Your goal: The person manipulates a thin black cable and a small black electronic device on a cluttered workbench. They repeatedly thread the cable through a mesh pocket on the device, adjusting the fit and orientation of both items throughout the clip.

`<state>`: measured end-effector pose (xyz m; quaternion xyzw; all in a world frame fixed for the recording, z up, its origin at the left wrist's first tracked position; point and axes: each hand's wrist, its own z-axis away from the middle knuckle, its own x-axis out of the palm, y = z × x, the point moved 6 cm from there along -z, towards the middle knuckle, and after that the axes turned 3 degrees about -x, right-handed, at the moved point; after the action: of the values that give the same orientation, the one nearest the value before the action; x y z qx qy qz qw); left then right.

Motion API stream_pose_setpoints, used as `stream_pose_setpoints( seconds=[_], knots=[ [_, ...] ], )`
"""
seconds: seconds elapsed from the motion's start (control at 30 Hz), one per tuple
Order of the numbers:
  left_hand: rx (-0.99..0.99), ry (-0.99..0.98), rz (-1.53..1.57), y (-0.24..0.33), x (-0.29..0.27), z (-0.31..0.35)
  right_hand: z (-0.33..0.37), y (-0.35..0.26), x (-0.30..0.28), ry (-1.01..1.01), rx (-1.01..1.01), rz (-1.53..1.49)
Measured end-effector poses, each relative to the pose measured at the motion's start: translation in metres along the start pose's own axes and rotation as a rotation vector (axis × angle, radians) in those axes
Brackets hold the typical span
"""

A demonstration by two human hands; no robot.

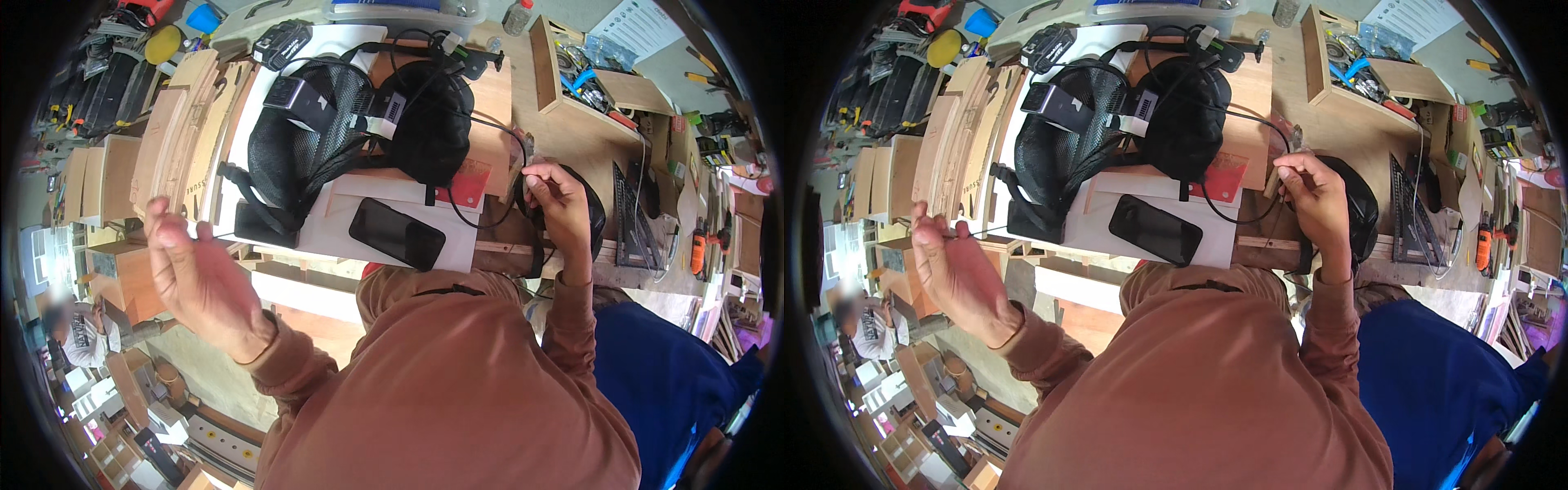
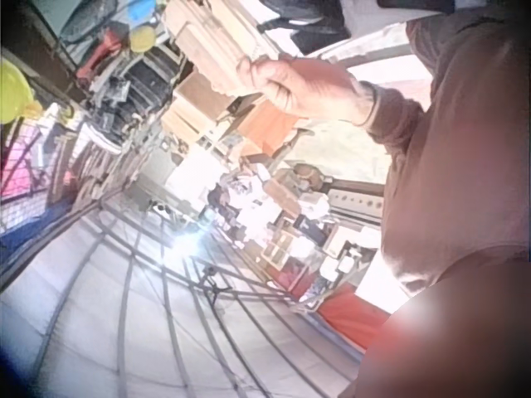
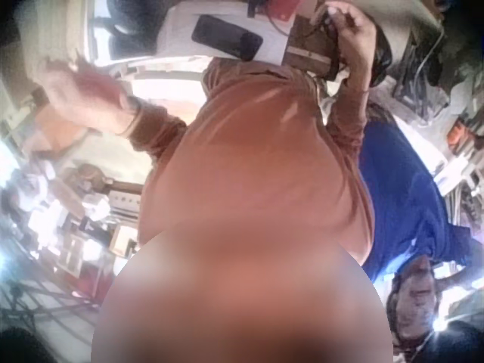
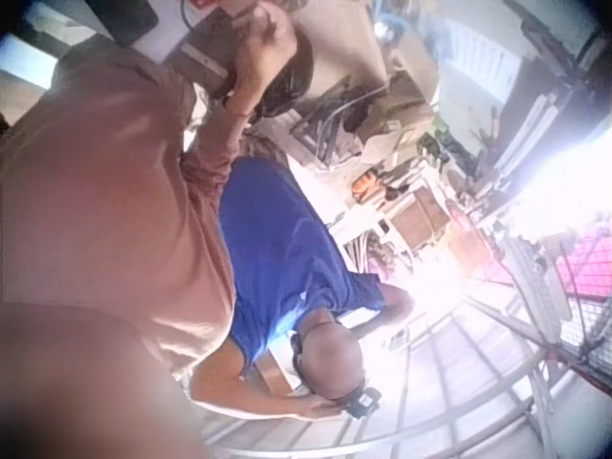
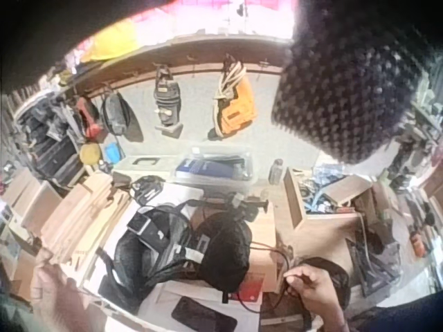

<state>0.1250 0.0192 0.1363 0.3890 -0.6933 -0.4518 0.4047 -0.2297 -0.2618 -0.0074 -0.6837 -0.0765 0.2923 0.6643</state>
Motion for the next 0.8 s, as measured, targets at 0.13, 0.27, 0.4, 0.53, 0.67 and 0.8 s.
stream_pose_setpoints(
  seconds=[0.13,0.27,0.4,0.53,0.67,0.8],
  knots=[
    [0.011,0.081,0.042,-0.001,-0.025,0.007,-0.003,0.003,0.006,0.006,-0.032,-0.060],
    [-0.021,0.203,-0.186,-0.029,-0.058,0.027,-0.006,-0.005,0.019,-0.030,-0.034,-0.040],
    [-0.334,-0.160,-0.550,-0.056,-0.080,0.043,-0.006,-0.012,0.025,-0.033,-0.028,0.002],
    [-0.092,-0.355,-0.967,-0.038,-0.053,0.055,-0.008,-0.010,0.025,-0.054,-0.049,-0.007],
    [0.151,-0.165,-0.597,0.003,-0.080,0.042,-0.006,-0.012,0.023,-0.040,-0.052,0.046],
    [0.774,0.085,0.245,0.117,-0.110,0.071,-0.013,-0.012,0.032,-0.082,-0.109,0.101]
  ],
)
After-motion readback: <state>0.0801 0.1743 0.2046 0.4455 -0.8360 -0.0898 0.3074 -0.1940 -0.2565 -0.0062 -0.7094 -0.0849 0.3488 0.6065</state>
